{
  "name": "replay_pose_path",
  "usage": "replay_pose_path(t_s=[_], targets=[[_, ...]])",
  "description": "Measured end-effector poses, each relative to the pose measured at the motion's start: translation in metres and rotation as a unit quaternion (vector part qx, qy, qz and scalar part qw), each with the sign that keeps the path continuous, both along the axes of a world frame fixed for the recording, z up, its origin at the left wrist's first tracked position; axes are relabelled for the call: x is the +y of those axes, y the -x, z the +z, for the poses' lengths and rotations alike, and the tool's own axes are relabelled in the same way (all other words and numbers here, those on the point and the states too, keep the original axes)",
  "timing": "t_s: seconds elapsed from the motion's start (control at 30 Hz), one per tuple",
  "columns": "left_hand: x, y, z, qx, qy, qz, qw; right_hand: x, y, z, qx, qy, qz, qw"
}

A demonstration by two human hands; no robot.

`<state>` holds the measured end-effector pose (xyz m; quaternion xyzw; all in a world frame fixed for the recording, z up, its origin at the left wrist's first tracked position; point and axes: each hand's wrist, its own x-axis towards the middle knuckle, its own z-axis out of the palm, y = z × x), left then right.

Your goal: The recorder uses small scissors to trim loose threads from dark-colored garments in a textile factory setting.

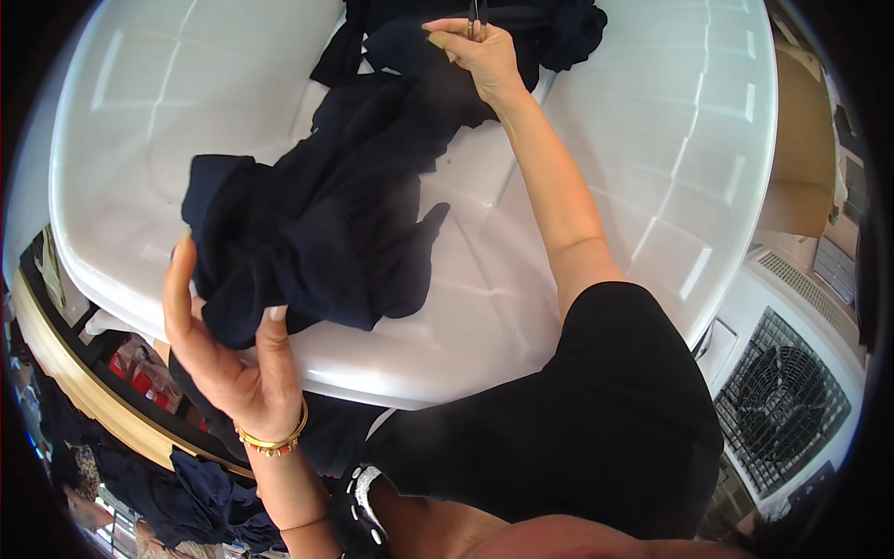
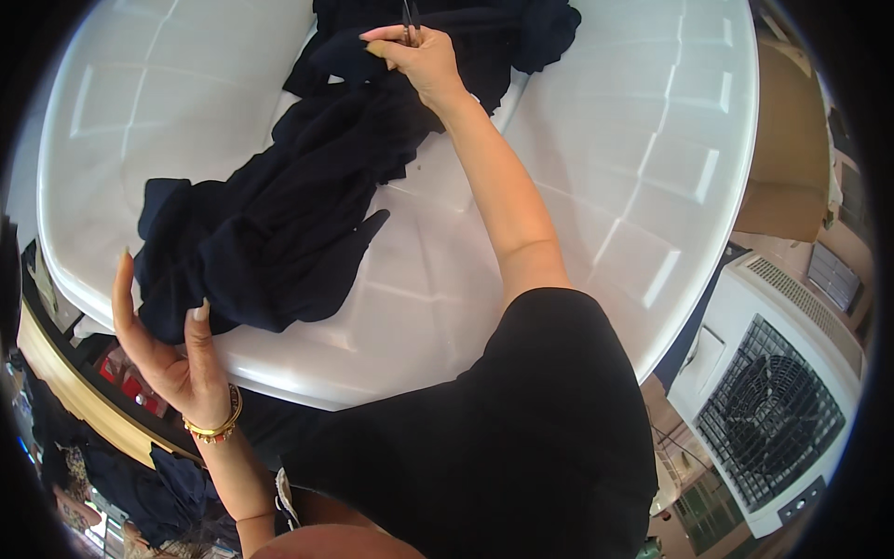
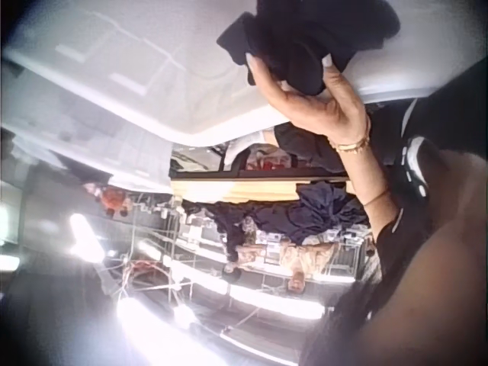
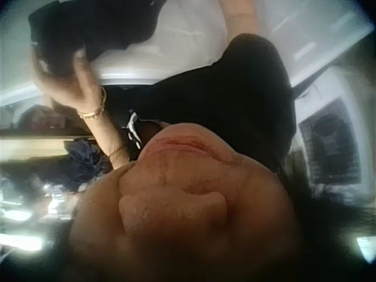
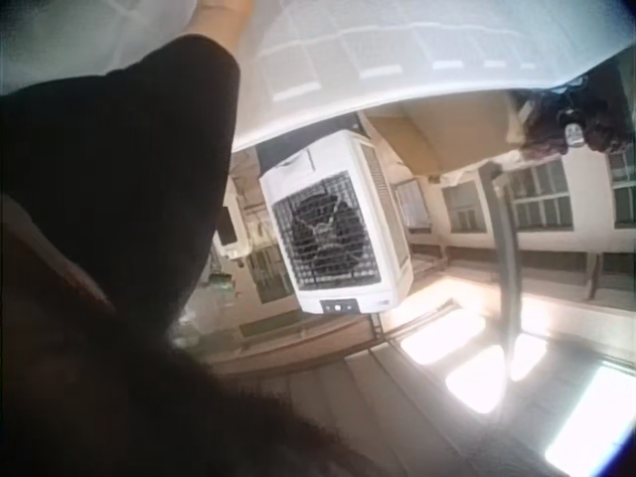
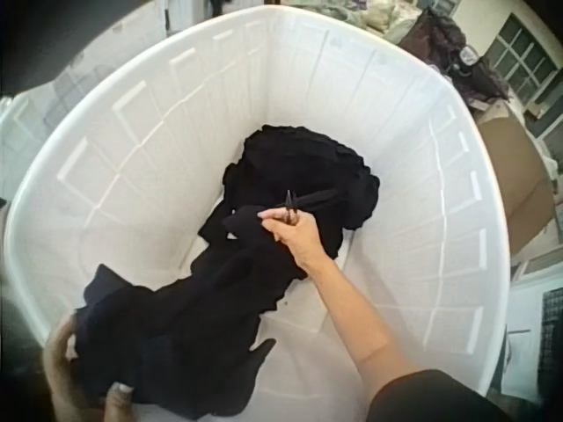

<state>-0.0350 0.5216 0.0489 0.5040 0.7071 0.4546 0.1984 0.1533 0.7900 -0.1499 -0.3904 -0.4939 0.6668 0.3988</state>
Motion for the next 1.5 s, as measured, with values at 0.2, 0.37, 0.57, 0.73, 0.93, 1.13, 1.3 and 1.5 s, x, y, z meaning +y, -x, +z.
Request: replay_pose_path(t_s=[0.2,0.37,0.57,0.73,0.93,1.13,1.3,1.5], targets=[[0.005,0.004,0.007,0.104,0.024,-0.033,0.994,-0.049,0.038,0.134,0.111,-0.018,0.189,0.975],[-0.041,0.022,-0.017,-0.176,0.081,0.007,0.981,-0.112,0.086,0.215,0.270,0.080,0.424,0.861],[-0.058,0.055,-0.044,0.049,0.035,0.022,0.998,-0.141,0.110,0.243,0.352,0.196,0.568,0.717],[-0.034,0.034,-0.034,0.003,0.006,0.030,1.000,-0.129,0.101,0.225,0.356,0.169,0.514,0.762],[-0.041,0.057,-0.065,0.274,0.022,0.047,0.960,-0.055,0.067,0.153,0.321,0.132,0.265,0.900],[-0.053,0.039,0.049,-0.268,-0.233,0.097,0.930,0.031,-0.050,0.049,0.260,0.230,0.007,0.938],[-0.139,0.064,0.118,-0.163,-0.152,0.185,0.957,0.050,-0.111,-0.018,0.191,0.266,-0.141,0.934],[-0.271,0.091,0.147,-0.050,-0.001,0.278,0.959,0.028,-0.116,-0.040,0.140,0.253,-0.148,0.946]])
